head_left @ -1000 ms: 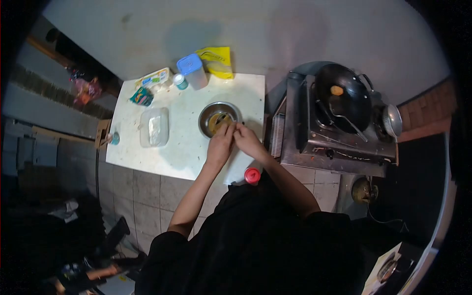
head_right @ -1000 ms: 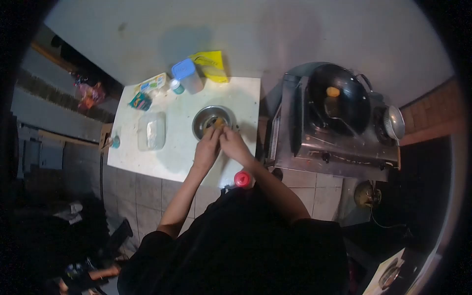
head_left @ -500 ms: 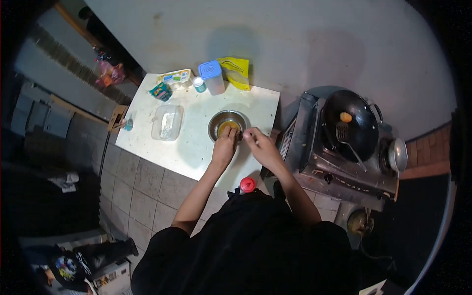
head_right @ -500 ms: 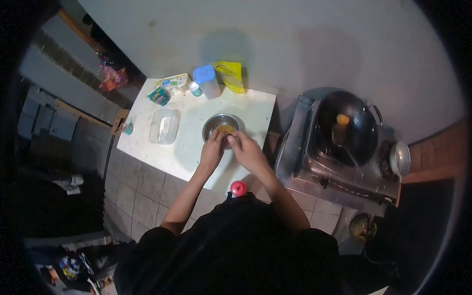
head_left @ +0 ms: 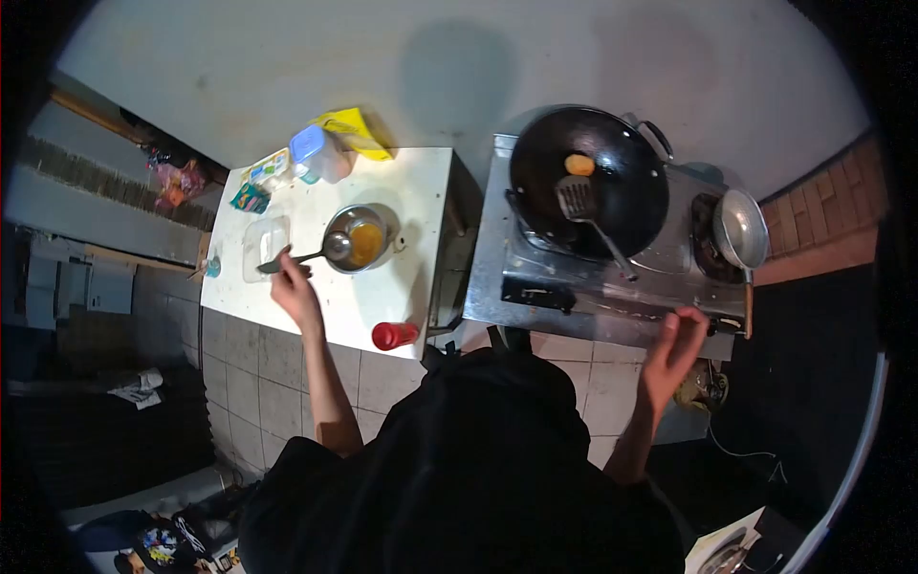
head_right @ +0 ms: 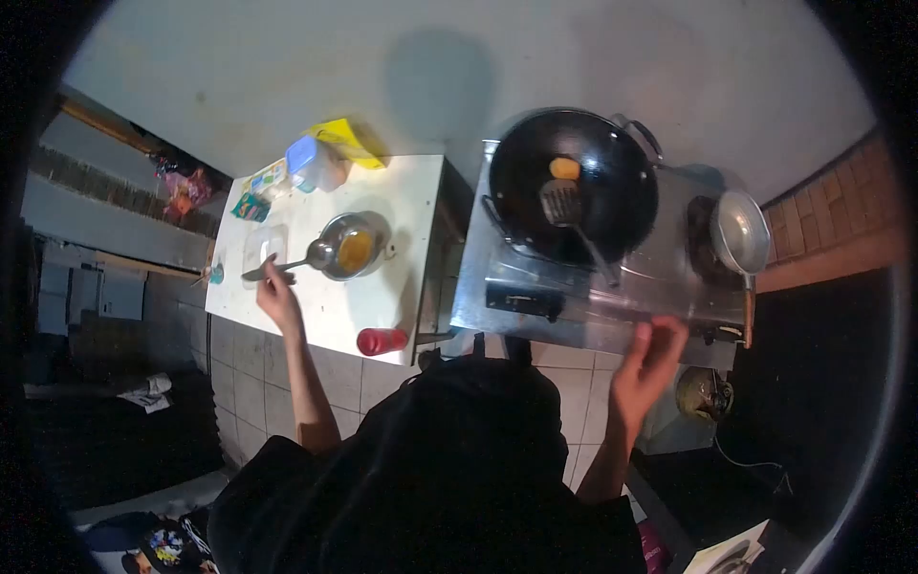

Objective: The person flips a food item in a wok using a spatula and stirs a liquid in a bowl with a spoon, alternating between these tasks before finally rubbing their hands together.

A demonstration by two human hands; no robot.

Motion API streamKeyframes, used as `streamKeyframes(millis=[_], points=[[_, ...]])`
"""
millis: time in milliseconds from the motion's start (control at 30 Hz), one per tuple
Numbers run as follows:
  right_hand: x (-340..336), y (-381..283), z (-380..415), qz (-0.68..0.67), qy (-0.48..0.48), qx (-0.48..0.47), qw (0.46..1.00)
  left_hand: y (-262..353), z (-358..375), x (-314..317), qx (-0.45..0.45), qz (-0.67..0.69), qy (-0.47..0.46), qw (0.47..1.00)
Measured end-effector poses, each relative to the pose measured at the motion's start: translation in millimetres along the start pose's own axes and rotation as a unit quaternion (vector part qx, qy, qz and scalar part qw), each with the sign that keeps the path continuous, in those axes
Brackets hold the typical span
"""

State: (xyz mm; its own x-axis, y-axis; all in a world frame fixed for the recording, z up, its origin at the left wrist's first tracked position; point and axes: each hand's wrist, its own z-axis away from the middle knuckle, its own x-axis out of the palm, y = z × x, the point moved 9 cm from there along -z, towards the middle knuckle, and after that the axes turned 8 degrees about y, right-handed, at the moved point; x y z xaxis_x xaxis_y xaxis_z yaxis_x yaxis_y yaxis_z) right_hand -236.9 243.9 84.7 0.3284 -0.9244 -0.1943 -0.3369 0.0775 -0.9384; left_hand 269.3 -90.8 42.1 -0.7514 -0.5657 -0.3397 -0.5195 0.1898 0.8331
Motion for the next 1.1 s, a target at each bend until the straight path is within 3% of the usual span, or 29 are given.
streamKeyframes(millis=[33,67,133,433,700,900,967,1100], points=[[-3.5,22.8,-3.8,0.013,0.002,0.024,1.0,4.4,2.7,-3.6,0.003,0.016,0.021,1.0],[5.3,53.5,-0.4,0.004,-0.06,0.085,0.995,9.7,5.7,-5.1,0.002,0.029,0.032,0.999],[32.1,76.4,5.2,-0.095,-0.111,0.218,0.965,21.2,12.8,-6.2,0.006,0.047,0.05,0.998],[78.2,124.7,-29.0,-0.144,-0.139,0.167,0.965,65.1,53.4,11.0,-0.002,0.052,0.044,0.998],[100.0,106.5,-52.1,-0.185,-0.109,0.112,0.97,64.6,68.9,6.1,-0.02,0.038,0.037,0.998],[128.1,100.2,-81.0,-0.056,-0.094,0.057,0.992,54.7,71.1,-1.5,-0.032,0.04,0.047,0.998],[133.2,75.6,-88.5,0.046,-0.098,-0.057,0.993,50.3,72.7,-2.9,-0.044,0.031,0.046,0.997],[134.7,50.1,-108.9,0.089,-0.145,-0.095,0.981,45.3,75.3,-3.8,-0.059,0.034,0.051,0.996]])
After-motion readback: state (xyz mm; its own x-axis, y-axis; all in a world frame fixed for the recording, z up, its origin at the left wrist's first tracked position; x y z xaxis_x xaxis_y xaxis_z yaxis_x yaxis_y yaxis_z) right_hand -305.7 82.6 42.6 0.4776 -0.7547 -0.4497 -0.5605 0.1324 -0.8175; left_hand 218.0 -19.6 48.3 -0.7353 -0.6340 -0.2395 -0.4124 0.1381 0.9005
